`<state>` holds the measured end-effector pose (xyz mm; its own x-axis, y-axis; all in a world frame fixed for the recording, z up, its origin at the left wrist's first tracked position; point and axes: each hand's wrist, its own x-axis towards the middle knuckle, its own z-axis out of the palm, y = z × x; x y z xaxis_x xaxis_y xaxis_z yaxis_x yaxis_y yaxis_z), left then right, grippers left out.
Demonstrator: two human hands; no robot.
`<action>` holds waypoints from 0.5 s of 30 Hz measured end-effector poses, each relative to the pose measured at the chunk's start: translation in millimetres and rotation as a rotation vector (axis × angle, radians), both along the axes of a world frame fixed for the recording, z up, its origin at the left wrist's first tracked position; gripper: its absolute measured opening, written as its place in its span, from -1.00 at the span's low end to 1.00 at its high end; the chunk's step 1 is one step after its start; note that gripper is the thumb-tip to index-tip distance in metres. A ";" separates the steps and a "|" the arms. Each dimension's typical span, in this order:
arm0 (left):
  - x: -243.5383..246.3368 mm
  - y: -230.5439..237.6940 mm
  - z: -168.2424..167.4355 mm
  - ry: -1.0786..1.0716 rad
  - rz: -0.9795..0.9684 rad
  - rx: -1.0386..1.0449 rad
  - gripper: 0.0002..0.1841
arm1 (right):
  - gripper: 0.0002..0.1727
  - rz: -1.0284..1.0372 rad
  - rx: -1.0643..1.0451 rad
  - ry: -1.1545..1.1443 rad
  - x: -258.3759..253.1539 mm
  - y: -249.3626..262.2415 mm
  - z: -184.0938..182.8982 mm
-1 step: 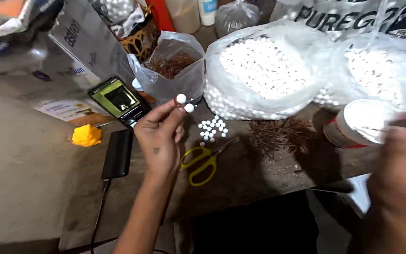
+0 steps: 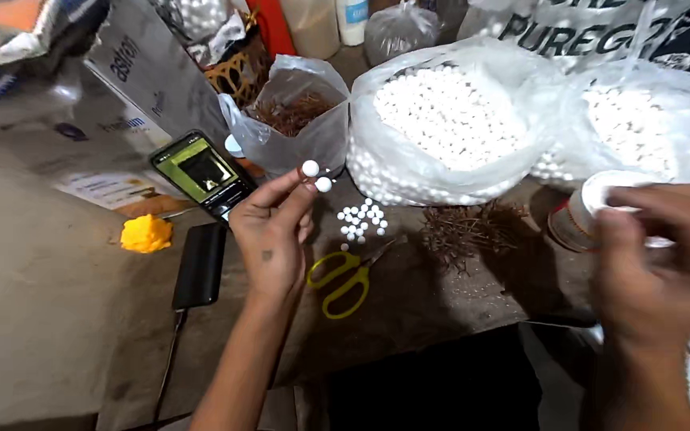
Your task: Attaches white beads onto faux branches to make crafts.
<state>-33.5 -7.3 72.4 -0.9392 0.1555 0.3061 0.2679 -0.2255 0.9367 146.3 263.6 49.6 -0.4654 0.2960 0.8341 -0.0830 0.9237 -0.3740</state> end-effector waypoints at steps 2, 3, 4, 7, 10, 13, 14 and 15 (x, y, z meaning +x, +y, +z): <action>-8.2 1.9 -2.8 -0.011 -0.074 -0.016 -0.83 | -0.65 0.041 0.028 -0.114 -35.8 -5.2 13.3; -11.4 4.6 -6.6 -0.027 -0.111 -0.027 -0.83 | -0.65 0.032 0.028 -0.177 -52.1 -0.9 20.4; -13.9 7.3 -12.3 -0.042 -0.149 -0.032 -0.83 | -0.66 0.020 0.027 -0.262 -66.2 4.6 28.4; -16.7 14.0 -29.3 -0.095 -0.216 -0.023 -0.83 | -0.76 0.051 0.004 -0.536 -106.7 16.4 50.7; -10.4 14.7 -34.1 -0.132 -0.213 -0.039 -0.79 | -0.79 0.124 0.056 -0.699 -148.7 23.3 51.0; -5.7 12.7 -34.3 -0.138 -0.227 -0.036 -0.79 | -0.77 0.151 0.106 -0.768 -176.7 21.4 39.8; -4.6 12.5 -34.9 -0.136 -0.225 -0.035 -0.80 | -0.75 0.138 0.107 -0.806 -182.6 20.4 37.2; -3.5 12.4 -35.2 -0.134 -0.221 -0.035 -0.81 | -0.73 0.117 0.107 -0.846 -186.5 18.6 36.0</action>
<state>-37.0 5.1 37.2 -0.9129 0.3703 0.1719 0.0886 -0.2313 0.9688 -40.2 282.2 85.6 -0.9659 0.1471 0.2132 0.0878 0.9603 -0.2648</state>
